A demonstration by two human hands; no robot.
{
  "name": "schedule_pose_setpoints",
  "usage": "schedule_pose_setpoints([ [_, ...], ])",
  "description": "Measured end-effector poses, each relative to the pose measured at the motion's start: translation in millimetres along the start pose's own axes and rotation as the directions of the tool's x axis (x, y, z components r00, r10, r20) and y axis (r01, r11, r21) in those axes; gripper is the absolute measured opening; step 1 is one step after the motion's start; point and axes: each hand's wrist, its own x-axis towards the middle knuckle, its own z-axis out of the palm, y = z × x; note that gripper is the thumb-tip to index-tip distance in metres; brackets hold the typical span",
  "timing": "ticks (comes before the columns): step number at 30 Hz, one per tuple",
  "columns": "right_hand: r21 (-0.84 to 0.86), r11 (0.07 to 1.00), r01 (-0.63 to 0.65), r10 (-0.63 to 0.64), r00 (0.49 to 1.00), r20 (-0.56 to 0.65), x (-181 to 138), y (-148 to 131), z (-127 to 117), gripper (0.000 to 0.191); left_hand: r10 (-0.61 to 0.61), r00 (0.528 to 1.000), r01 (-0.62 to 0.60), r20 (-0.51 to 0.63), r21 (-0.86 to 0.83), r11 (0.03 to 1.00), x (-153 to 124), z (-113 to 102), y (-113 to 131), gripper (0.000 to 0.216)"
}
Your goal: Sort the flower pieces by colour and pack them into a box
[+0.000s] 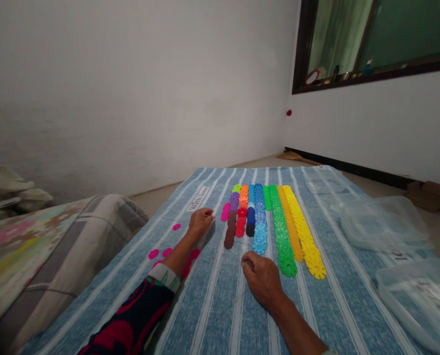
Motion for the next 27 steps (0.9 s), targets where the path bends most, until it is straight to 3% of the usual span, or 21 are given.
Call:
schedule_pose_setpoints([
  [6, -0.021, 1.000, 0.006, -0.006, 1.000, -0.005, -1, -2, -1, 0.027, -0.125, 0.992, 0.129, -0.032, 0.195, 0.972, 6, -58, -50, 0.026],
  [10, -0.029, 1.000, 0.006, -0.006, 1.000, -0.008, -2, -3, -1, 0.029, -0.209, 0.978, 0.203, -0.008, 0.275, 0.940, 1, -77, -77, 0.010],
  [14, -0.031, 1.000, 0.005, -0.006, 1.000, -0.014, -2, -3, -1, 0.030, -0.245, 0.969, 0.235, 0.011, 0.255, 0.938, -5, -76, -91, 0.007],
  [20, -0.012, 1.000, 0.019, -0.019, 1.000, -0.014, -4, -3, -2, 0.030, -0.279, 0.960, 0.278, 0.002, 0.060, 0.959, -3, -68, -99, 0.007],
  [27, -0.012, 1.000, 0.014, -0.014, 1.000, -0.009, -4, -4, -2, 0.030, -0.248, 0.963, 0.266, 0.103, -0.233, 0.935, -21, -61, -84, 0.007],
])
